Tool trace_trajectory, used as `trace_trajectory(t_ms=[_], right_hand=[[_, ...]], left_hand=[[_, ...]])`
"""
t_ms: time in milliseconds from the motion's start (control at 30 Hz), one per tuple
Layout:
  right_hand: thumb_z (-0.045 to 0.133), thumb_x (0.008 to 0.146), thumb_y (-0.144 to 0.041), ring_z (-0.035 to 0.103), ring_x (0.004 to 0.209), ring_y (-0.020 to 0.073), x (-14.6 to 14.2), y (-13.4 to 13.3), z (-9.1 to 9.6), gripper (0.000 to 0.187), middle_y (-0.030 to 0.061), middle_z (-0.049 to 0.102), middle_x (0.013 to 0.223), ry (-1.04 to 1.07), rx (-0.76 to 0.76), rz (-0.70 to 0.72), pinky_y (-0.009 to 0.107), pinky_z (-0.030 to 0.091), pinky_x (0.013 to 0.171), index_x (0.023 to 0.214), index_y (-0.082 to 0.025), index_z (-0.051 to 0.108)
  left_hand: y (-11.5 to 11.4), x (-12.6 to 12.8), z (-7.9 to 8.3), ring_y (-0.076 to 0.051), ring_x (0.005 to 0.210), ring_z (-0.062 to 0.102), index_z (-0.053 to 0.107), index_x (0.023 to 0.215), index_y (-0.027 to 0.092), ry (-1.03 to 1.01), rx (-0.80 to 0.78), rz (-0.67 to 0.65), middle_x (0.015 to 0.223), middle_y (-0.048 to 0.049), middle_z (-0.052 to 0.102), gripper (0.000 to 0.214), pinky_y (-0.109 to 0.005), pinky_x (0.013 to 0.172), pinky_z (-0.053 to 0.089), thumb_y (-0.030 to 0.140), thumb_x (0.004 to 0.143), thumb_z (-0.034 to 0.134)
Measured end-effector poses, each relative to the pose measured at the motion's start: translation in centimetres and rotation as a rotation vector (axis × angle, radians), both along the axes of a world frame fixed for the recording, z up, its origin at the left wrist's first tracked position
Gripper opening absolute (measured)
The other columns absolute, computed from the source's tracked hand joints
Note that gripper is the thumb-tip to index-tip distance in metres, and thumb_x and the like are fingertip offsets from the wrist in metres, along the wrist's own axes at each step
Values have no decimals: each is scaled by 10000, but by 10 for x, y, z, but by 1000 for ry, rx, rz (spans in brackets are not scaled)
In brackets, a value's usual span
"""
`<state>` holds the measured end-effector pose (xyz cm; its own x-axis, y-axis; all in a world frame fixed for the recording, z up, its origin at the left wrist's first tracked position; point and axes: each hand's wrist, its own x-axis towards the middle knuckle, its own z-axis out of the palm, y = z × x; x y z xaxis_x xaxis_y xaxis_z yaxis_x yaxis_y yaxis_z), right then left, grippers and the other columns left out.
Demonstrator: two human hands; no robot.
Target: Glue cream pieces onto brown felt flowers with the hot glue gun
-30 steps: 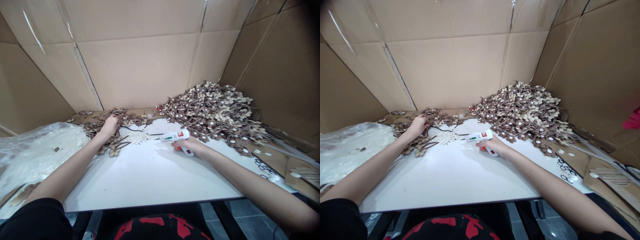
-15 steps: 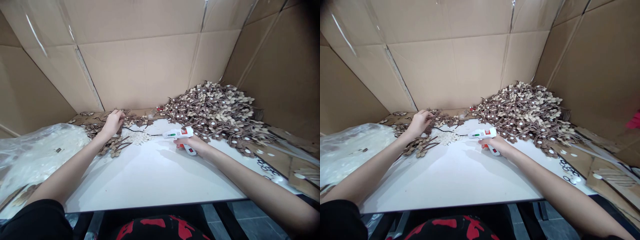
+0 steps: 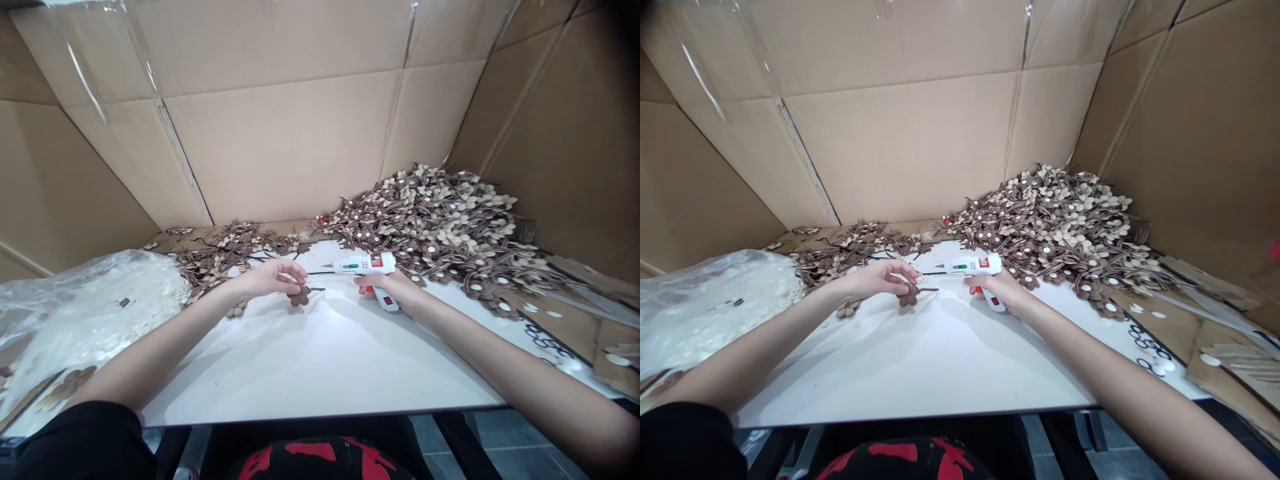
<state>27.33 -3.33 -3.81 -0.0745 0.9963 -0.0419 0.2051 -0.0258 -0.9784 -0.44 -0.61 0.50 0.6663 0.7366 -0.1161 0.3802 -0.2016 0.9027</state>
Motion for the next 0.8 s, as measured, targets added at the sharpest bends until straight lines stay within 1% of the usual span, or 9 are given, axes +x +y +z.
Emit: trace_trajectory(t_ms=[133, 200, 267, 367, 400, 500, 600, 700, 800], right_hand=[[666, 579, -269, 566, 654, 168, 0, 2, -2, 143, 38, 621, 671, 70, -29, -4, 252, 464, 557, 635, -165, 584], [670, 571, -268, 567, 640, 169, 0, 2, -3, 158, 38, 626, 665, 59, -38, -18, 254, 462, 549, 657, -164, 588], [674, 566, -278, 563, 602, 164, 1, 2, -4, 185, 44, 639, 668, 28, -22, -30, 254, 450, 530, 682, -154, 600], [675, 573, -293, 556, 563, 153, 1, 1, -4, 212, 45, 648, 679, 7, 1, -19, 252, 438, 515, 711, -146, 613], [676, 575, -295, 557, 564, 152, 1, 1, -4, 216, 43, 649, 683, 12, 3, -15, 252, 441, 517, 721, -148, 615], [679, 572, -289, 571, 602, 159, 0, -1, -2, 228, 32, 650, 692, 57, -9, -19, 258, 466, 545, 754, -167, 616], [682, 566, -287, 582, 636, 173, -1, -1, -3, 205, 38, 650, 691, 55, -15, -30, 268, 480, 569, 716, -169, 607], [676, 575, -288, 585, 643, 181, 0, 1, -3, 182, 50, 645, 688, 20, -7, -36, 268, 479, 570, 677, -160, 597], [675, 580, -279, 582, 647, 176, -1, 1, -3, 170, 37, 635, 671, 41, -18, -22, 266, 482, 571, 674, -165, 592]], left_hand=[[-8, 10, -19, -169, 849, 631, 558, 1010, 155, 27, -34, -93, 1024, -105, 623, 317, -296, 719, 493, 227, 716, 651], [-11, 14, -23, -169, 820, 639, 533, 1031, 150, 31, -35, -112, 962, -105, 643, 306, -302, 704, 496, 209, 743, 618], [-14, 15, -24, -172, 847, 635, 512, 1060, 152, 35, -13, -130, 958, -107, 645, 315, -300, 704, 497, 190, 758, 594], [-15, 15, -21, -182, 974, 593, 518, 1077, 169, 59, 94, -141, 1050, -108, 613, 344, -281, 736, 491, 164, 743, 601], [-15, 15, -21, -181, 979, 589, 525, 1074, 172, 77, 134, -143, 1049, -102, 611, 345, -276, 741, 489, 160, 739, 602], [-15, 16, -20, -158, 855, 620, 547, 1043, 167, 149, 238, -129, 984, -81, 617, 320, -258, 702, 489, 165, 729, 606], [-20, 18, -15, -137, 757, 612, 571, 1005, 162, 182, 365, -81, 969, -72, 595, 334, -233, 641, 486, 195, 683, 658], [-28, 20, -4, -118, 741, 595, 572, 1018, 186, 126, 478, -50, 1002, -64, 555, 366, -230, 649, 488, 239, 673, 680], [-36, 22, 7, -99, 719, 579, 586, 992, 197, 95, 539, -72, 1011, -54, 538, 302, -233, 671, 480, 245, 702, 654]])
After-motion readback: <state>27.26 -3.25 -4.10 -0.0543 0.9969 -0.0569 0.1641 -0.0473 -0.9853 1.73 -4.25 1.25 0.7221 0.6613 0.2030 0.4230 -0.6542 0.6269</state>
